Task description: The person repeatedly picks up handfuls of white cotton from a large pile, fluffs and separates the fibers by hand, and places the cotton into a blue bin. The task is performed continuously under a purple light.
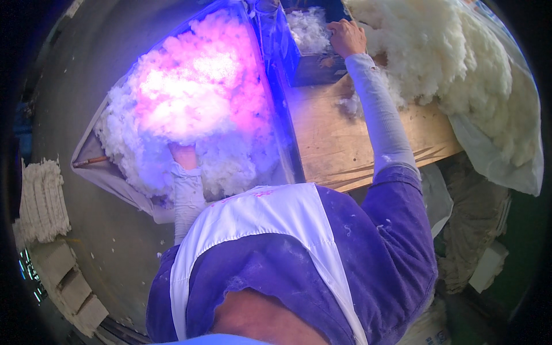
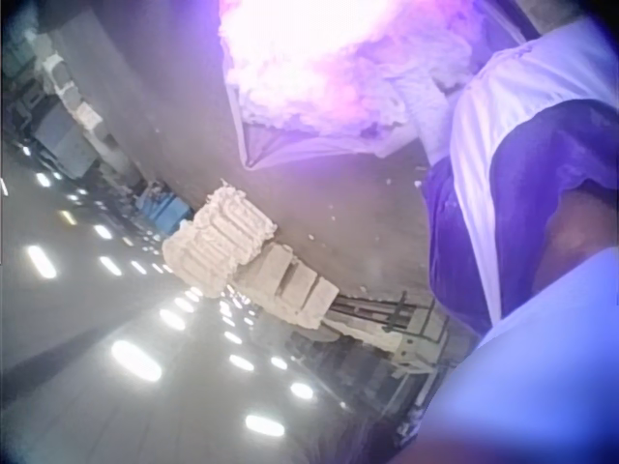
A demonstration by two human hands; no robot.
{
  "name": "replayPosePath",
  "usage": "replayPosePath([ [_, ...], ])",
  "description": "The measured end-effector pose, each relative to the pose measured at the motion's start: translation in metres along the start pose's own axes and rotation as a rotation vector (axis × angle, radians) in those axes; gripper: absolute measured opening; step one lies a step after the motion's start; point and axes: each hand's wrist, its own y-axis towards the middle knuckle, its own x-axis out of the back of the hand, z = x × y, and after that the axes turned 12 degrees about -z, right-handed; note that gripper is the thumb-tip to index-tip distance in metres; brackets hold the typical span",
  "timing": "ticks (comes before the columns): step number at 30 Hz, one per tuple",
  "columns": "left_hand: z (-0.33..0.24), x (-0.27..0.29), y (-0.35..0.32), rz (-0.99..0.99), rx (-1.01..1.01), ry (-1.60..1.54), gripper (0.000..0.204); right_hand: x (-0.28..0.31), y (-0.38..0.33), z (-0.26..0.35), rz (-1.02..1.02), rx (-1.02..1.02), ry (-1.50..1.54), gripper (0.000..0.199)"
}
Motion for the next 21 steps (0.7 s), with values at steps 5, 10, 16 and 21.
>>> replayPosePath([
  [5,0.000,-0.007,-0.007,0.059,-0.004,-0.051,0.049,0.031,0.005,0.020,-0.153,-0.011,0.308,0.015],
  [10,0.007,-0.025,-0.014,0.194,0.007,-0.148,0.049,0.054,-0.026,0.110,-0.122,0.012,0.860,0.012],
  [16,0.012,-0.037,-0.014,0.330,0.083,-0.229,0.048,0.064,-0.083,0.227,0.242,-0.082,1.231,0.049],
  [21,0.010,-0.035,-0.016,0.476,0.221,-0.441,0.048,0.044,-0.096,0.241,0.435,-0.370,1.391,0.041],
])
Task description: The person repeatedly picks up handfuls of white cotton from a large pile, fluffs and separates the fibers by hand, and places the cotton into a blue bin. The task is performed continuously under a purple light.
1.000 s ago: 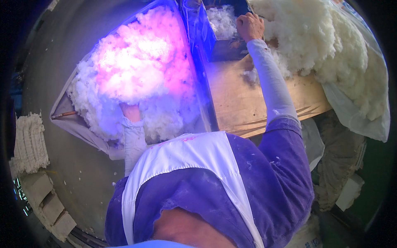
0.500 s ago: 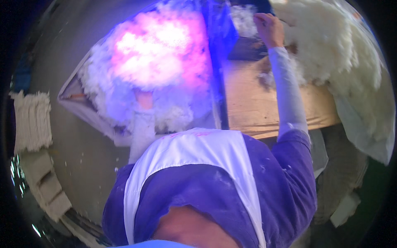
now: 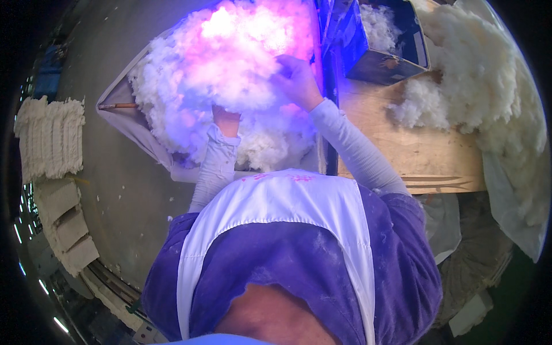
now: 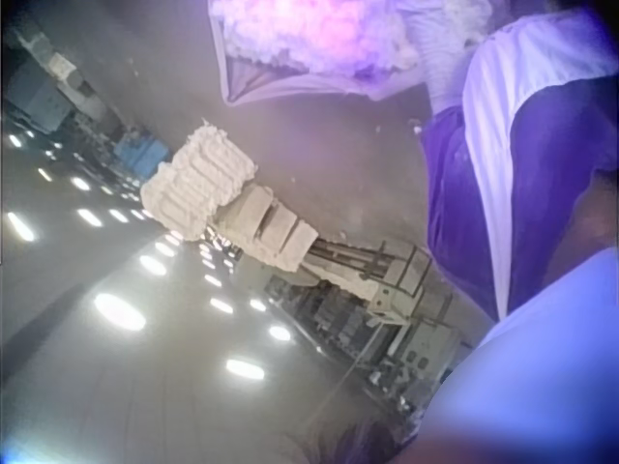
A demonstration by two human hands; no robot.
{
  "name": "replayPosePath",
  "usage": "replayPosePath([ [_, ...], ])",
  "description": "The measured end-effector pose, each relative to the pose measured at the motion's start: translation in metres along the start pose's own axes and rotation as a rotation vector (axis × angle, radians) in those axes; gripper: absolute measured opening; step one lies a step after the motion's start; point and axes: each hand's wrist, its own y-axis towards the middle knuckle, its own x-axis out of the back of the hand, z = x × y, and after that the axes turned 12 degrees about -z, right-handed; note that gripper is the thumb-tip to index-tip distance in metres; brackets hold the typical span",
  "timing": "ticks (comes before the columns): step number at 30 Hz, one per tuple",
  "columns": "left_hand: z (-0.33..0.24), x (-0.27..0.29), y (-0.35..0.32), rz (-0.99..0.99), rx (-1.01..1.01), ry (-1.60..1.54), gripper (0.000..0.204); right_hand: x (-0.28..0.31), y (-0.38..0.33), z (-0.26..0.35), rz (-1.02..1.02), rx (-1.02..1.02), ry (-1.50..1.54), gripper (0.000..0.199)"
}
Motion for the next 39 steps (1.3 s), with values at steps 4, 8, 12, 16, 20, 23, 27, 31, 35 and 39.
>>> replayPosePath([
  [4,-0.012,-0.007,-0.002,0.133,0.026,-0.107,0.049,0.016,0.015,-0.012,-0.141,-0.159,0.459,0.031],
  [8,-0.016,-0.012,0.000,0.172,0.122,-0.171,0.048,0.034,0.017,-0.011,-0.255,-0.276,0.509,0.028],
  [12,-0.013,-0.010,0.000,0.189,0.068,-0.091,0.047,0.048,0.014,-0.014,-0.350,-0.373,0.685,0.024],
  [16,-0.013,-0.006,-0.008,0.077,0.003,0.023,0.047,0.055,0.013,-0.020,-0.333,-0.399,0.802,0.024],
  [20,-0.009,-0.005,-0.014,-0.007,-0.031,0.123,0.047,0.050,0.011,-0.019,-0.281,-0.361,0.527,0.027],
  [23,-0.006,-0.005,-0.015,-0.046,-0.044,0.175,0.047,0.040,0.010,-0.011,-0.069,-0.357,0.544,0.034],
  [27,-0.005,-0.003,-0.020,-0.080,-0.053,0.212,0.047,0.005,0.006,-0.006,-0.085,-0.212,0.244,0.058],
  [31,-0.010,0.003,-0.032,-0.124,-0.059,0.226,0.047,-0.004,-0.003,-0.008,0.037,-0.213,0.426,0.049],
  [35,-0.019,0.007,-0.039,-0.150,-0.082,0.235,0.047,0.006,-0.005,-0.015,-0.025,-0.254,0.529,0.023],
  [39,-0.025,0.009,-0.040,-0.162,-0.099,0.237,0.047,0.008,-0.006,-0.023,-0.065,-0.302,0.635,0.010],
])
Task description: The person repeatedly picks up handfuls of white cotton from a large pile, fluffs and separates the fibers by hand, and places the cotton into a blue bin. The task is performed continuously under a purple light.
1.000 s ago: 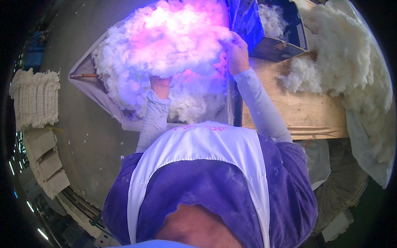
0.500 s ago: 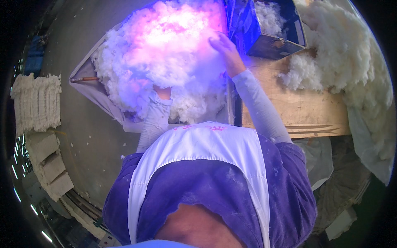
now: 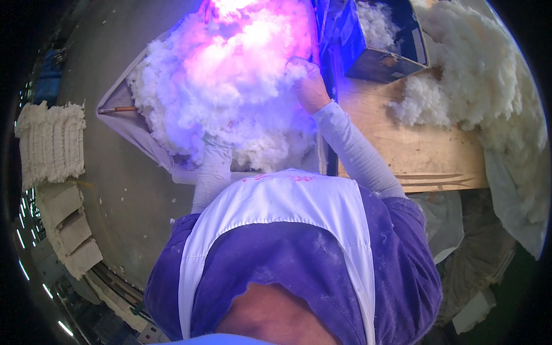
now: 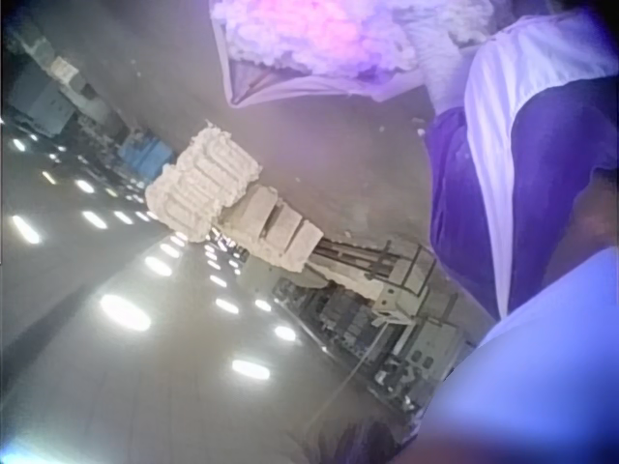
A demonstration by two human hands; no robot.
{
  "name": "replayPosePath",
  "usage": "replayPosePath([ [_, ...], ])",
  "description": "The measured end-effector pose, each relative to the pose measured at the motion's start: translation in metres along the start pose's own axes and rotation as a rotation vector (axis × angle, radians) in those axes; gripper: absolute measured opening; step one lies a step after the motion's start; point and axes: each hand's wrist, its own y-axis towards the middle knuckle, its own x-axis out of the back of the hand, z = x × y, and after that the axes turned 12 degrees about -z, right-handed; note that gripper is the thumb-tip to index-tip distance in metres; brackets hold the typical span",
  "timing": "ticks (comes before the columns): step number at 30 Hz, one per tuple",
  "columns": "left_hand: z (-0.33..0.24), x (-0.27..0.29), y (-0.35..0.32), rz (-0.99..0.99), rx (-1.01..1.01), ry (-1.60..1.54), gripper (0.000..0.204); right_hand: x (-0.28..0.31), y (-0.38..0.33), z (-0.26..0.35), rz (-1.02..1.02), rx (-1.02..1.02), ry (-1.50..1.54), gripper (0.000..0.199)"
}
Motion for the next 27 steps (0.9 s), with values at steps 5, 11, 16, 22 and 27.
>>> replayPosePath([
  [5,0.001,-0.004,0.005,0.008,-0.004,0.006,0.047,0.002,-0.003,-0.004,-0.023,0.017,-0.007,0.011],
  [11,0.013,-0.014,0.013,0.037,0.014,0.023,0.047,0.000,0.001,-0.007,-0.011,-0.091,-0.090,0.026],
  [16,0.024,-0.018,0.016,0.055,0.043,0.041,0.047,-0.004,0.011,-0.011,-0.017,-0.127,-0.151,0.033],
  [22,0.027,-0.019,0.018,0.075,0.064,0.029,0.047,0.005,0.014,0.004,-0.083,-0.055,-0.211,0.022],
  [27,0.024,-0.020,0.020,0.081,0.069,0.022,0.047,0.018,0.024,0.009,-0.212,-0.085,-0.083,0.015],
])
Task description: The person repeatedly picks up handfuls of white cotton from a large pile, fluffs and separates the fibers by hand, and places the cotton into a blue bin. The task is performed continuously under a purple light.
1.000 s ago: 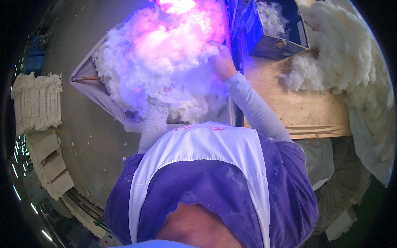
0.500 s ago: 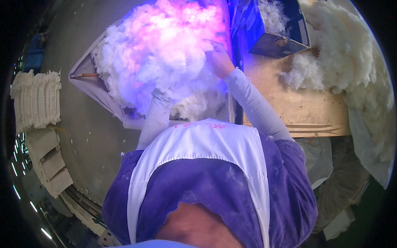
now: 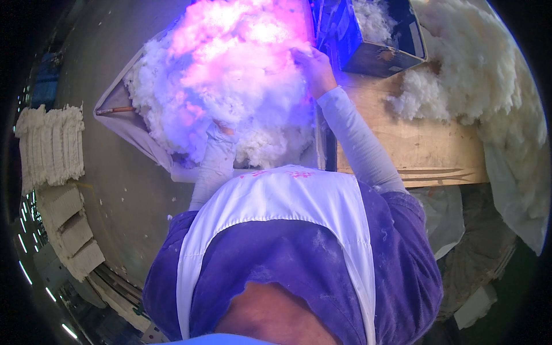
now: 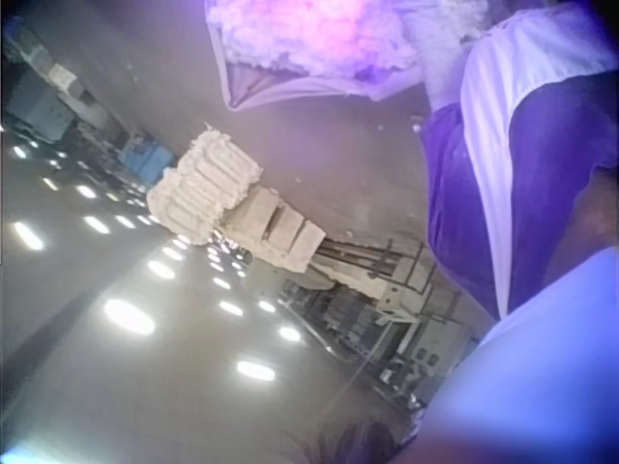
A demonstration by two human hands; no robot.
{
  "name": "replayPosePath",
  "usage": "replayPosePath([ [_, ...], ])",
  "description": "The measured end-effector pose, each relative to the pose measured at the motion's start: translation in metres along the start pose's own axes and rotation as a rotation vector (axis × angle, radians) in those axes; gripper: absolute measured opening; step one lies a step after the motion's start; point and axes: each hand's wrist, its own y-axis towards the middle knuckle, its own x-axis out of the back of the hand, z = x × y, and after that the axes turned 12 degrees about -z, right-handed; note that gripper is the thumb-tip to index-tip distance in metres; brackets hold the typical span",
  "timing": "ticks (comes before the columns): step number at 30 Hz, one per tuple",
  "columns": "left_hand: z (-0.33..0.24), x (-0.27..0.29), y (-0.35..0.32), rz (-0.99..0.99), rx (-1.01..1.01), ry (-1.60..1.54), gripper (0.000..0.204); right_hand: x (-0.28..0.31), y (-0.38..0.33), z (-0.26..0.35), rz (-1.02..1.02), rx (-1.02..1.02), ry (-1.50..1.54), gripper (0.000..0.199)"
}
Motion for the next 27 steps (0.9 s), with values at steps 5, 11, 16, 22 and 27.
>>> replayPosePath([
  [5,-0.001,-0.001,0.000,0.004,0.000,0.002,0.047,0.003,0.005,0.003,0.107,0.265,0.034,0.020],
  [11,0.001,-0.003,0.000,0.014,0.009,0.009,0.047,-0.007,-0.004,0.005,0.069,0.351,-0.158,0.028],
  [16,0.004,-0.002,0.000,0.034,0.038,0.027,0.047,-0.005,-0.001,0.002,0.188,0.195,-0.258,0.031],
  [22,0.016,-0.002,0.002,0.058,0.080,0.052,0.047,-0.022,0.008,-0.039,0.249,0.489,-0.397,0.028],
  [27,0.022,0.000,0.003,0.061,0.100,0.052,0.047,-0.017,0.017,-0.053,0.271,0.443,-0.437,0.033],
])
